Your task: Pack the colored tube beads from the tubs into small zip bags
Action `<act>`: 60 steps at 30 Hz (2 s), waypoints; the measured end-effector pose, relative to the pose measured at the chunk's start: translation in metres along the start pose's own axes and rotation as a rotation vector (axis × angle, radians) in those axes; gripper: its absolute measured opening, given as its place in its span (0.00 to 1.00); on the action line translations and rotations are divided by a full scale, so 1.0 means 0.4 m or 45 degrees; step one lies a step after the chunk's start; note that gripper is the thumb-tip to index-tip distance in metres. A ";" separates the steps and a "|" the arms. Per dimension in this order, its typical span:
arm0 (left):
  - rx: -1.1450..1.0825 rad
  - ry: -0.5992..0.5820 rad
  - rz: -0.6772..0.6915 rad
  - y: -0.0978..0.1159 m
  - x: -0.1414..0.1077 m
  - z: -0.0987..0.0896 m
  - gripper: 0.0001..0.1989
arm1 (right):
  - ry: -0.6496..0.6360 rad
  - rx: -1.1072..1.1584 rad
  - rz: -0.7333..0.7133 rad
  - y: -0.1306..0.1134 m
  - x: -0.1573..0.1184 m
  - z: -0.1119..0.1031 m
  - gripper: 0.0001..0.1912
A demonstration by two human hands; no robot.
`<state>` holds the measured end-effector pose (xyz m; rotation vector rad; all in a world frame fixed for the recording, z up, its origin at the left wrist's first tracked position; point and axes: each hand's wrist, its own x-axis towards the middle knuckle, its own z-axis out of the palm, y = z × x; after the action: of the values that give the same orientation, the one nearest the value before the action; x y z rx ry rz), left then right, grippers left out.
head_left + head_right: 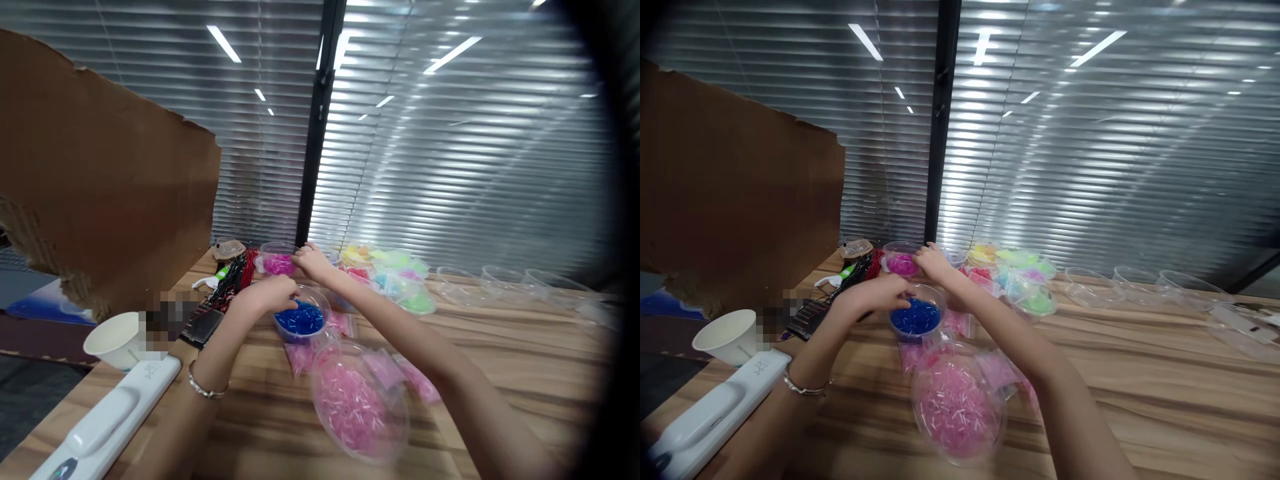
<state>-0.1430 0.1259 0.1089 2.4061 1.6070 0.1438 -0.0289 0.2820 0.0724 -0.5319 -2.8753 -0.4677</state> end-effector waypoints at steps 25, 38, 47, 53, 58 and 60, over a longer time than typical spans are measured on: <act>0.317 0.608 -0.135 0.049 -0.041 -0.073 0.14 | 0.593 -0.335 -0.265 -0.080 -0.398 -0.241 0.09; 0.218 0.473 -0.146 -0.015 -0.012 -0.055 0.11 | 0.600 -0.308 -0.331 -0.099 -0.369 -0.233 0.11; 0.161 0.477 -0.108 -0.014 -0.010 -0.056 0.08 | 0.591 -0.265 -0.311 -0.100 -0.374 -0.216 0.10; 0.138 0.559 -0.061 -0.002 -0.026 -0.071 0.10 | 0.591 -0.269 -0.306 -0.096 -0.382 -0.209 0.10; 0.346 0.522 -0.142 0.009 -0.028 -0.067 0.11 | 0.596 -0.262 -0.304 -0.098 -0.385 -0.207 0.10; 0.422 0.468 -0.170 0.015 -0.025 -0.063 0.13 | 0.603 -0.264 -0.301 -0.100 -0.386 -0.207 0.10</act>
<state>-0.1470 0.1181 0.1351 2.6191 2.0939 0.3362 0.1079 0.1697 0.1034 -0.0843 -2.4504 -0.8123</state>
